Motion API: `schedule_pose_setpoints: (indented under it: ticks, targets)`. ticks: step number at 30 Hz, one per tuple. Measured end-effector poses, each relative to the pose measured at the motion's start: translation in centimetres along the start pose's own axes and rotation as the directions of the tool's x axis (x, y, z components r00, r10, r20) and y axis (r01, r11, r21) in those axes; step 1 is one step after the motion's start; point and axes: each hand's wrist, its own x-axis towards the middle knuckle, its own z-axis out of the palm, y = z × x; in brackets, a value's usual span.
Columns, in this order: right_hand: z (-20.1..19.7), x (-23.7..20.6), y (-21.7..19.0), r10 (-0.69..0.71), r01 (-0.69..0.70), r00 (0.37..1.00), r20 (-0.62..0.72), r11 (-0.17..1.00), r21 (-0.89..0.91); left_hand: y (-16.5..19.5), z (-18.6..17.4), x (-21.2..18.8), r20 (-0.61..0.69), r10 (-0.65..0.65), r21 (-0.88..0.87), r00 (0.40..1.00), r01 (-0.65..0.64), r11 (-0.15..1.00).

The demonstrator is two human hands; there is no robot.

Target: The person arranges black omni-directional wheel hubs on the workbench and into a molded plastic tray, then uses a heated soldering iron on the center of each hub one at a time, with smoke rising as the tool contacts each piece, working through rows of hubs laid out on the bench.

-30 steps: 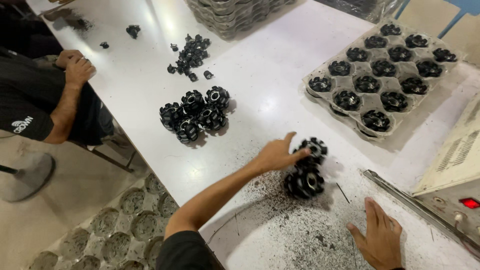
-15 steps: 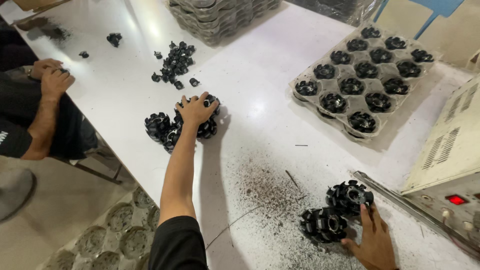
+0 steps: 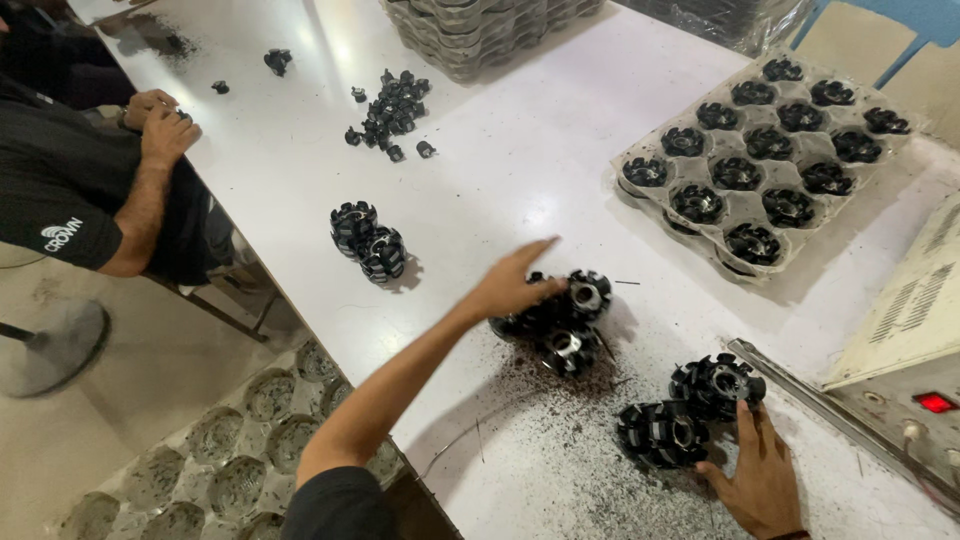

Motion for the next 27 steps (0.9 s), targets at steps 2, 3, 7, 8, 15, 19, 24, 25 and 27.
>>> schedule_pose_setpoints:
  ticks: [2, 3, 7, 8, 15, 19, 24, 25, 27]
  targets:
    - [-0.3, -0.2, -0.1, -0.039, 0.041, 0.998, -0.045, 0.998, 0.044, -4.0, -5.2, -0.2, -0.258, -0.084, 0.043, 0.963, 0.098, 0.994]
    - [-0.5, -0.3, -0.1, -0.049, 0.051, 0.998, -0.039, 0.997, 0.054, -6.4, -8.2, -0.8, -0.408, -0.11, 0.23, 0.907, 0.219, 0.948]
    - [-1.0, 0.2, -0.3, 0.06, -0.058, 0.998, -0.025, 0.996, 0.074, -12.7, -13.3, -5.3, -0.573, -0.483, 0.035, 0.662, 0.609, 0.793]
    - [-1.1, 0.3, -0.4, 0.13, -0.129, 0.991, -0.008, 0.988, 0.081, -13.1, -13.3, -5.6, -0.594, -0.432, 0.025, 0.679, 0.552, 0.833]
    - [-2.3, 0.5, -2.1, 0.13, -0.13, 0.991, 0.024, 0.991, 0.037, -9.4, -8.7, -7.0, -0.577, -0.127, 0.115, 0.807, 0.234, 0.965]
    - [-3.1, 0.4, -2.9, 0.067, -0.065, 0.997, -0.048, 0.997, 0.031, -4.7, -4.5, -7.7, -0.394, -0.101, 0.105, 0.914, 0.153, 0.983]
    - [-4.4, -1.1, -4.2, 0.065, -0.008, 0.966, -0.249, 0.974, 0.226, 2.8, 2.0, -8.2, -0.154, -0.011, 0.098, 0.988, 0.026, 0.995]
    - [-4.6, -2.0, -4.9, 0.062, 0.023, 0.938, -0.34, 0.971, 0.239, 4.3, 3.2, -8.5, -0.137, 0.041, 0.113, 0.99, -0.025, 0.993]
    - [-5.1, -2.6, -6.4, -0.019, 0.083, 0.937, -0.348, 0.982, 0.171, 7.2, 5.4, -8.8, -0.147, 0.07, 0.137, 0.987, -0.049, 0.989]
